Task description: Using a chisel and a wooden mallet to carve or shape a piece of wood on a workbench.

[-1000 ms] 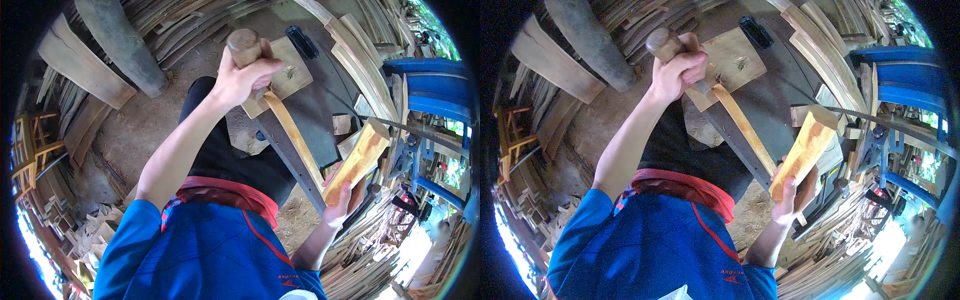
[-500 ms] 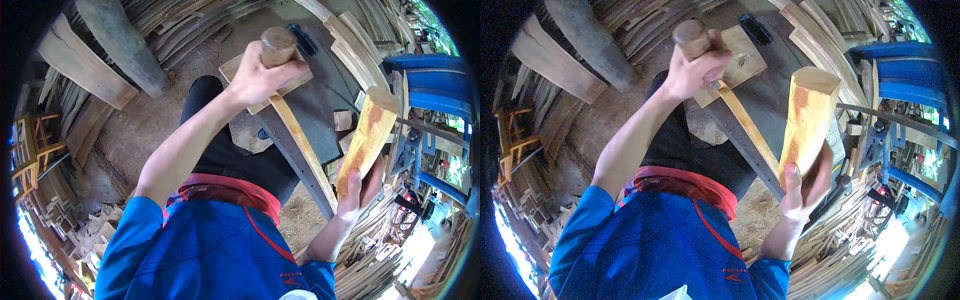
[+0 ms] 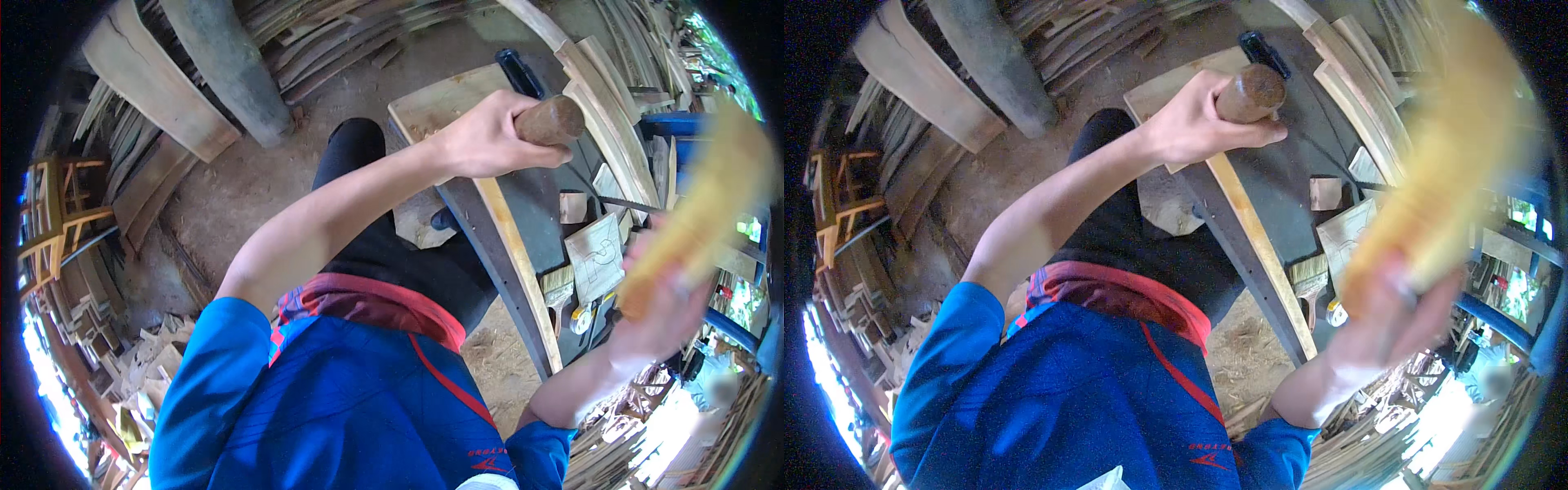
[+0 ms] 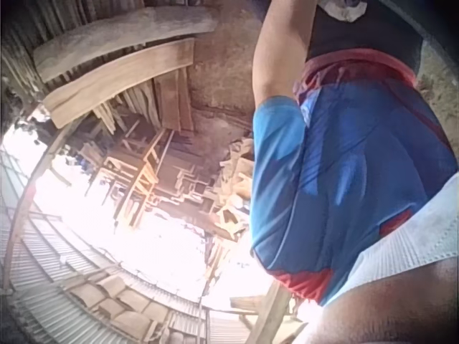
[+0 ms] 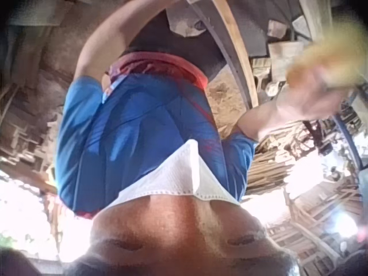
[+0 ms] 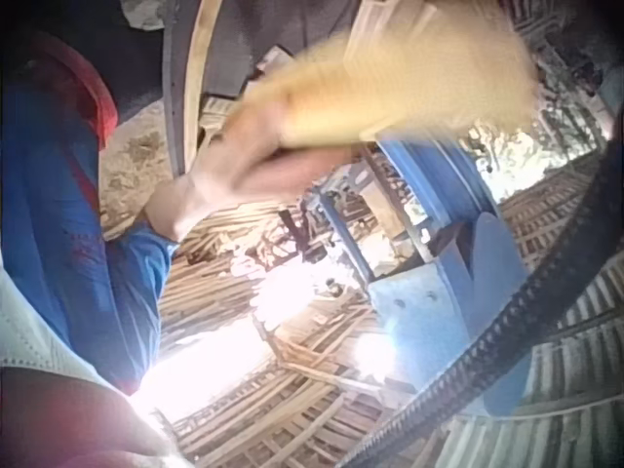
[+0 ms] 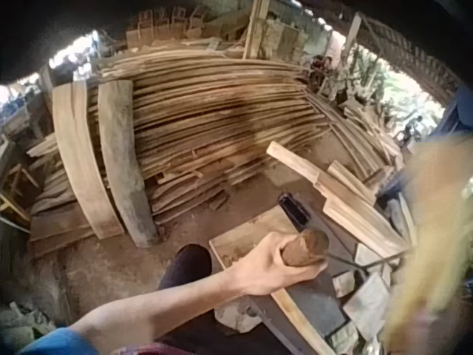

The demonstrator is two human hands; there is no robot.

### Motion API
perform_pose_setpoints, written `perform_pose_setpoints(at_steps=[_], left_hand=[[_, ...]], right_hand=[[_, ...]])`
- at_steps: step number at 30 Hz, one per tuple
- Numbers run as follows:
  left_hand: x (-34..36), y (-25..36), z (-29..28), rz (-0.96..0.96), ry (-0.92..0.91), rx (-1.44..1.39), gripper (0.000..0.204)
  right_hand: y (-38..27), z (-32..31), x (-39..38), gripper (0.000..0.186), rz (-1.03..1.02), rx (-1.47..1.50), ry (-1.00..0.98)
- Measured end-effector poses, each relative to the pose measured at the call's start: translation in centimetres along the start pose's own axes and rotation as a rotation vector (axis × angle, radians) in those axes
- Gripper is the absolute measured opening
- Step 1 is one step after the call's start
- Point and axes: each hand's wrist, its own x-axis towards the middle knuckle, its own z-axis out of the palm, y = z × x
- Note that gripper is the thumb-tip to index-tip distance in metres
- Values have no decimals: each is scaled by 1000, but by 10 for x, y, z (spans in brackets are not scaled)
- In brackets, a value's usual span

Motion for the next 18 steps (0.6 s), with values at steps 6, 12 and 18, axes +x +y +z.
perform_pose_setpoints(at_steps=[6, 12, 18], left_hand=[[-8, -6, -1, 1, -13, -31, 24], [-7, -19, 22, 53, -69, 103, 25], [-11, -11, 39, 136, -133, 233, 28]], right_hand=[[-26, 20, 10, 49, -111, 73, -587], [3, 9, -20, 57, -28, 393, -334], [38, -21, -37, 55, -36, 411, -181]])
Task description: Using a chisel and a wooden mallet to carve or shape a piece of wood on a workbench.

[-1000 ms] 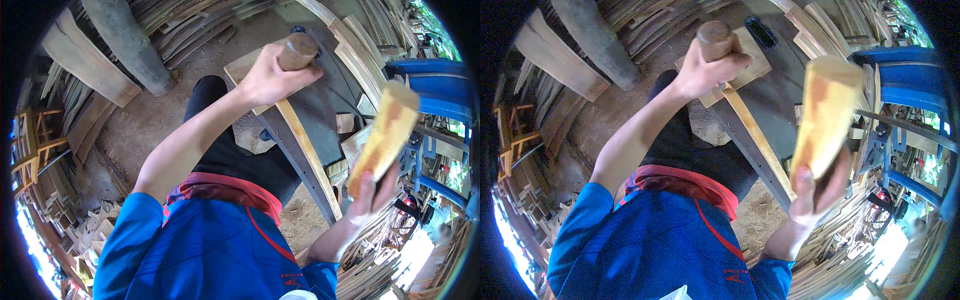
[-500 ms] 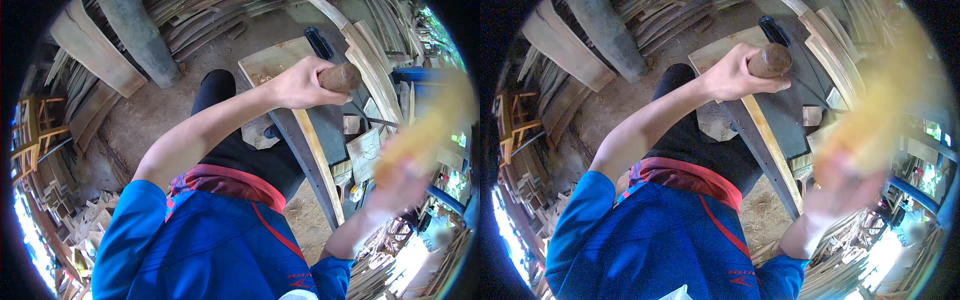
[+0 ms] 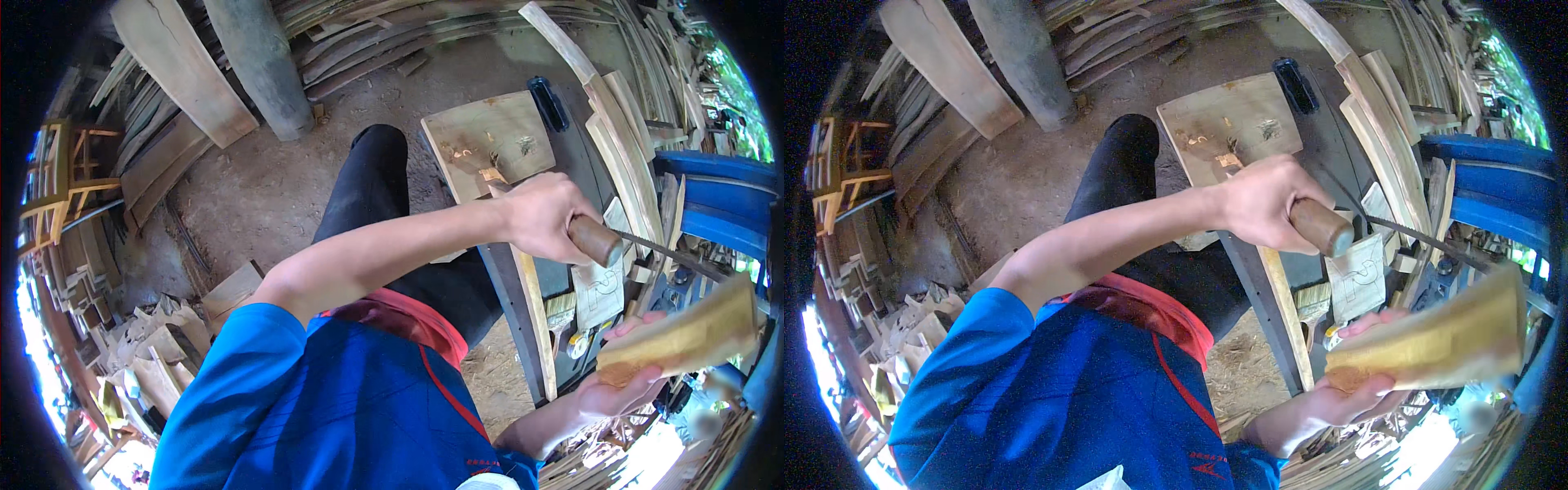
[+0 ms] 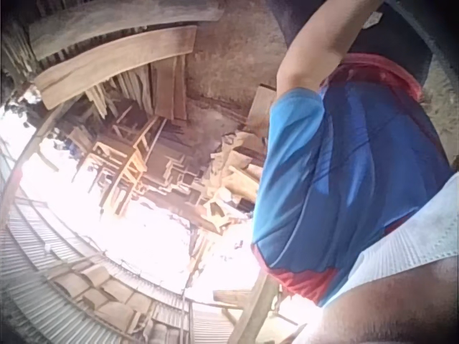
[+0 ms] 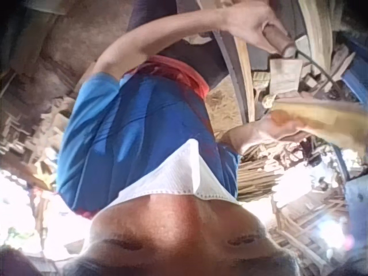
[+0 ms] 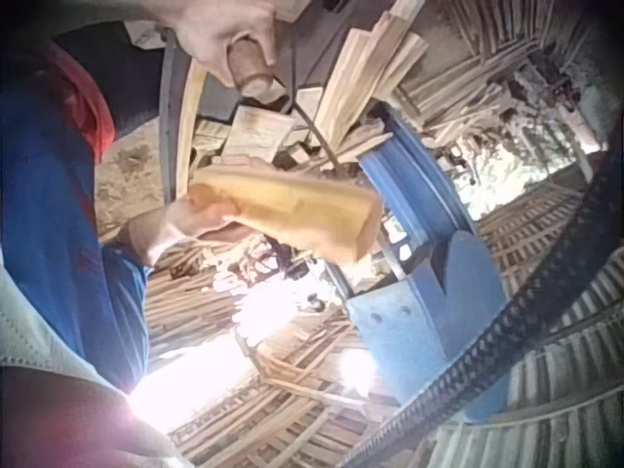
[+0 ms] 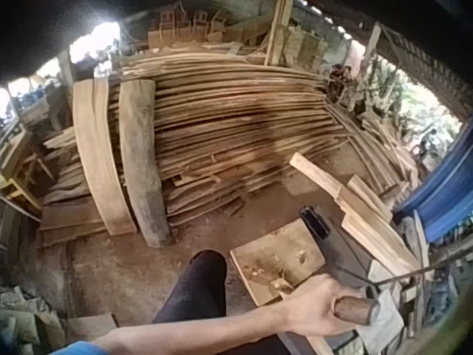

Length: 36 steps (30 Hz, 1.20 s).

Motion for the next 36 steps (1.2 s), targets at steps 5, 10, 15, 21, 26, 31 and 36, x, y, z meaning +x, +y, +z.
perform_pose_setpoints(at_steps=[5, 10, 15, 21, 26, 31, 36], left_hand=[[-7, -14, 0, 69, 16, 148, 21], [-6, -17, 9, 192, 38, 170, 22], [-12, -11, -5, 159, 9, 238, 21], [6, -10, -20, 237, 388, -166, 26], [-12, -7, -83, -86, 463, -660, 18], [-12, -12, -80, -41, 432, -623, 23], [2, -14, -62, -72, 345, -628, 25]], right_hand=[[-14, 17, -5, 53, 172, -344, -213], [19, -18, -12, 51, 74, -115, -29], [27, 14, -38, 71, 228, -129, -136], [24, 19, -39, 59, 448, 199, -70], [29, 18, -36, 57, 439, 181, -135], [33, 21, -41, 56, 509, 197, -114], [34, 35, -33, 55, 361, 84, -125]])
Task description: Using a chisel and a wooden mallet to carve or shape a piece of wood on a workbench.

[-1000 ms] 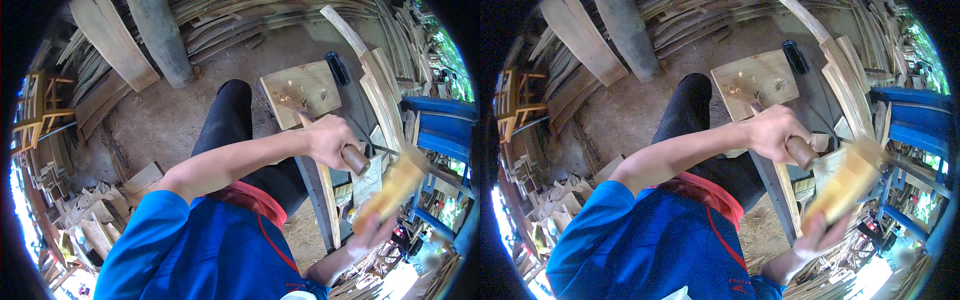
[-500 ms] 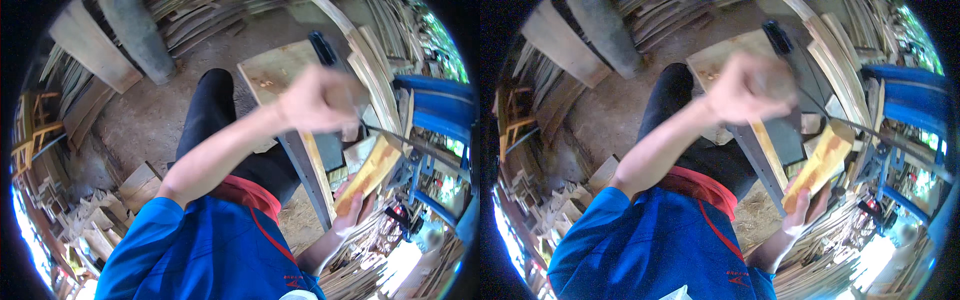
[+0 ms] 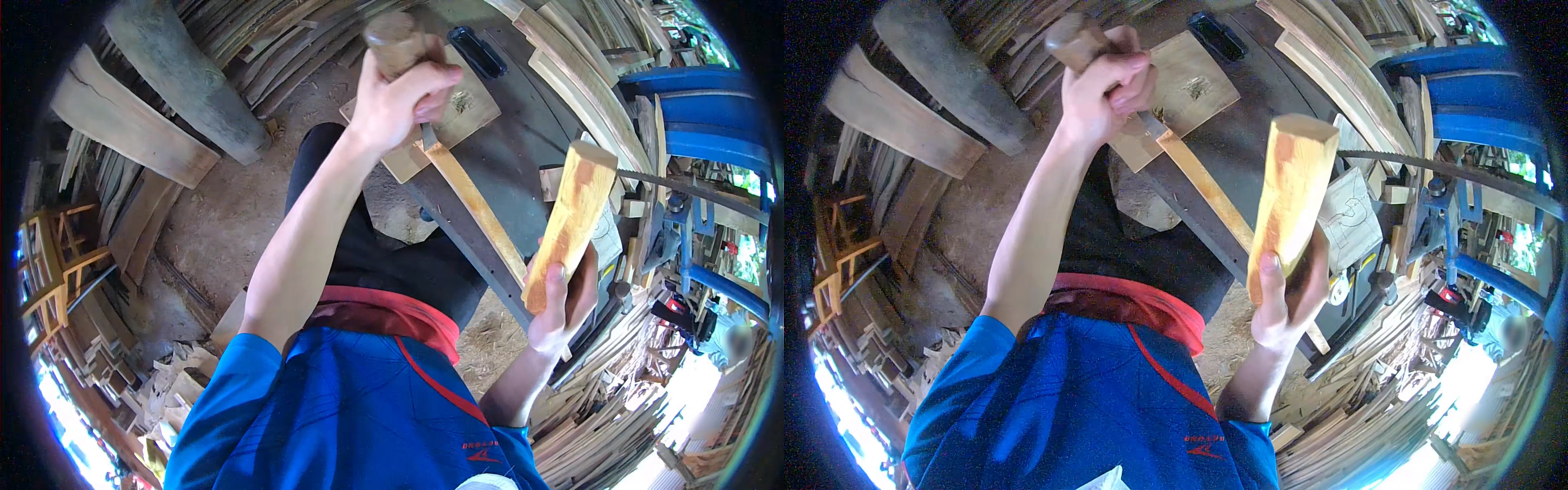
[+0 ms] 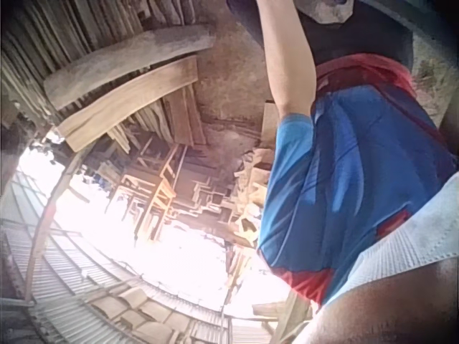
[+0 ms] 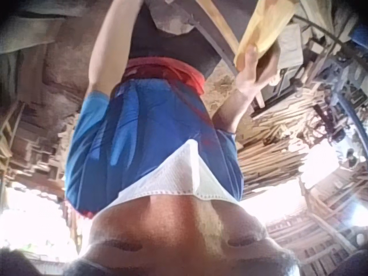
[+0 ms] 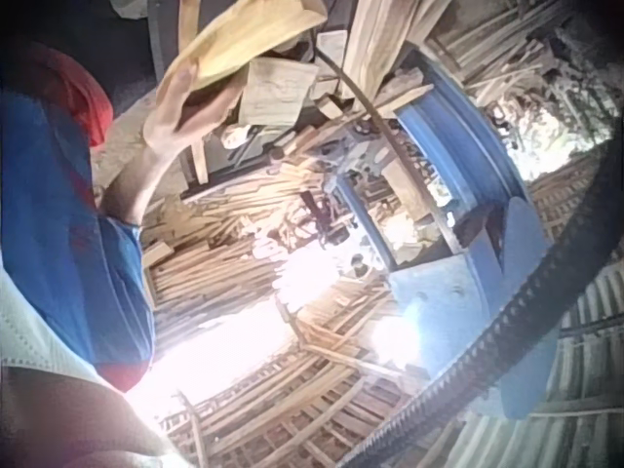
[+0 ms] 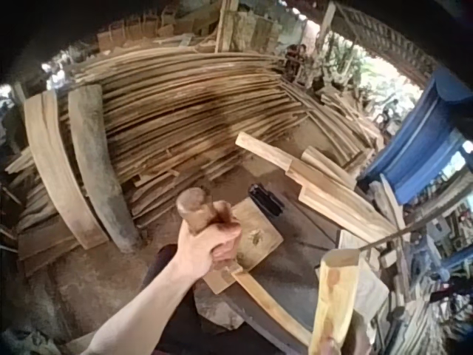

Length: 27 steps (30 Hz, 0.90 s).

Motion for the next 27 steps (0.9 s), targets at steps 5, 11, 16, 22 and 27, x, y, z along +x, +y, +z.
perform_pose_setpoints(at_steps=[5, 11, 16, 22, 27], left_hand=[[5, -8, 4, -54, -78, 36, 12], [8, -8, 17, -177, -153, 369, 17], [5, -11, 26, -98, -115, 321, 16], [8, -21, 42, -119, -209, 430, 20], [10, -6, 28, -162, -160, 436, 20]], right_hand=[[-36, 14, 17, 62, 25, 121, 46], [-69, 12, 48, 61, -281, -170, 349], [-86, 28, 66, 45, -266, -335, -151], [-97, -1, 56, 44, -318, -125, 67], [-93, 13, 60, 47, -339, -263, 116]])
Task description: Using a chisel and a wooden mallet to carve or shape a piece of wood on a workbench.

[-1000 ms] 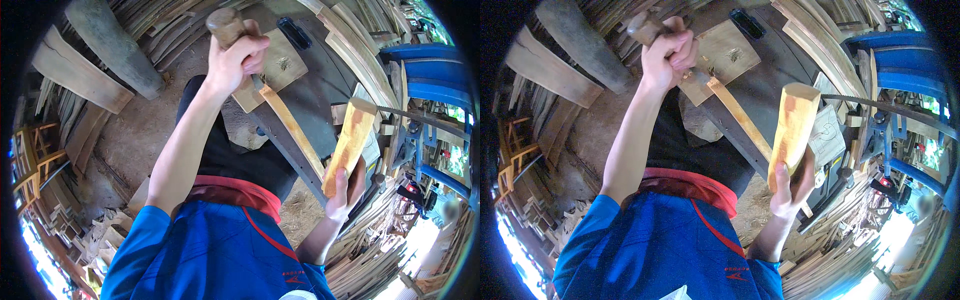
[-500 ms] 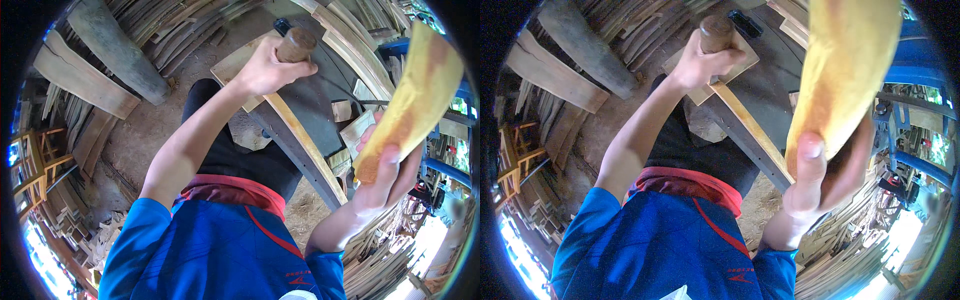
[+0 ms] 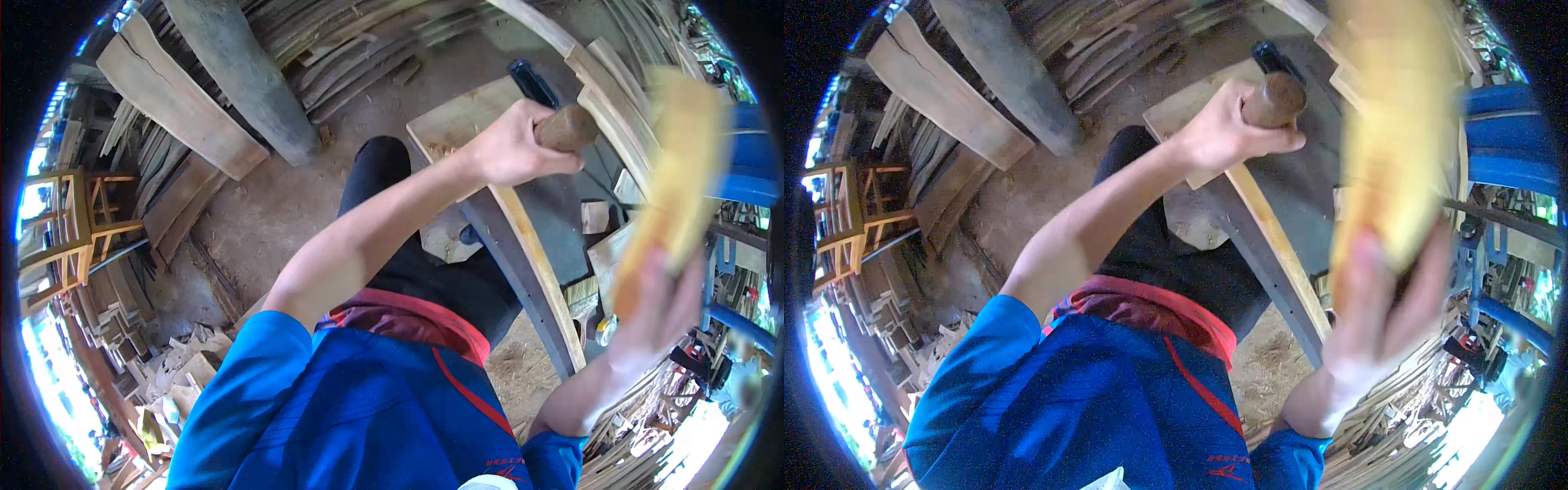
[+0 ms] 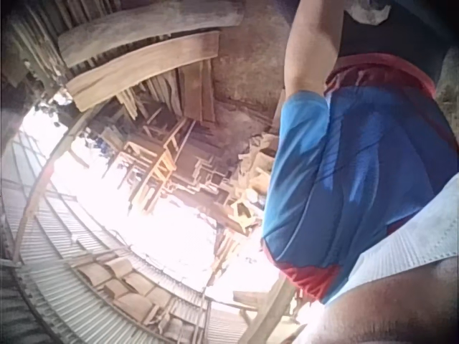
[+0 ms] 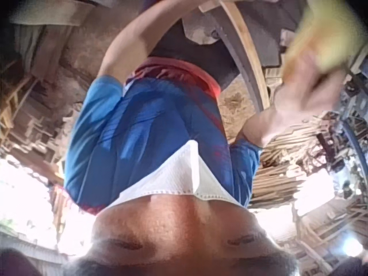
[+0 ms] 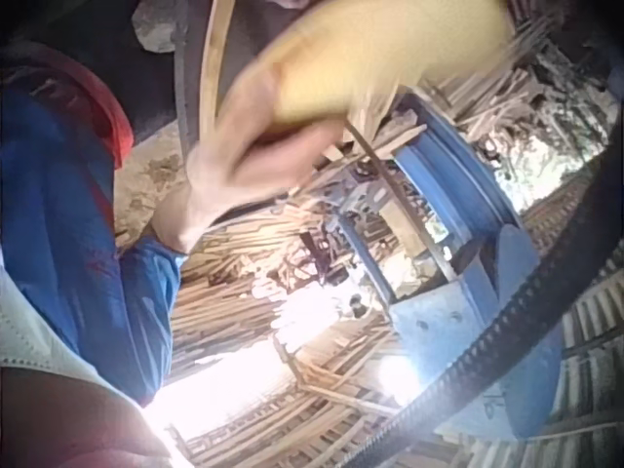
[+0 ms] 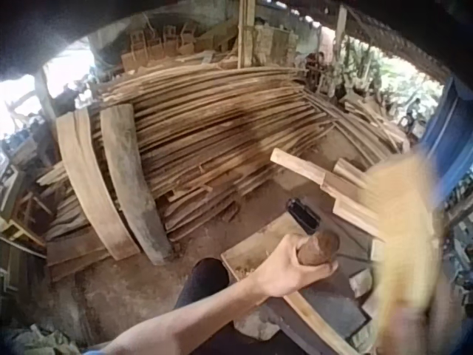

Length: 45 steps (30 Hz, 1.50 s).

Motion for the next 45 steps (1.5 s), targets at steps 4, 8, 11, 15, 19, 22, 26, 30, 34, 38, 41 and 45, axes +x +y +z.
perform_pose_setpoints(at_steps=[4, 8, 11, 15, 19, 22, 26, 30, 34, 38, 41, 45], left_hand=[[-3, -7, 8, 21, -72, 80, 19], [-7, -7, 9, 38, -106, 85, 23], [-4, -5, 26, 79, -134, 191, 23], [-9, -14, 17, 121, -39, 38, 23], [-9, -7, 27, 71, -91, 74, 23], [-17, -12, 31, 155, -99, 234, 26], [-21, -15, 36, 333, -78, 261, 25], [-20, -20, 35, 292, -111, 331, 24], [-28, -34, 44, 435, -172, 470, 23], [-36, -40, 49, 453, -224, 571, 22], [-37, -41, 37, 530, -155, 480, 21], [-36, -25, -7, 509, 269, 261, 21]], right_hand=[[4, 12, -11, 44, -8, -133, -49], [16, -4, -21, 49, 24, 139, 41], [39, -32, -43, 53, 59, 261, 79], [33, -4, -43, 61, 98, -84, -38], [54, -37, -63, 60, 222, 290, 282], [30, 2, -57, 60, 120, -165, -83], [45, -37, -72, 55, 38, 338, 254], [47, -11, -76, 55, 221, -205, -168], [76, -24, -86, 58, 84, 230, 48], [57, -13, -79, 63, 191, 391, 165], [73, -11, -94, 65, 269, 368, 65], [71, -6, -107, 66, 404, 395, 30]])
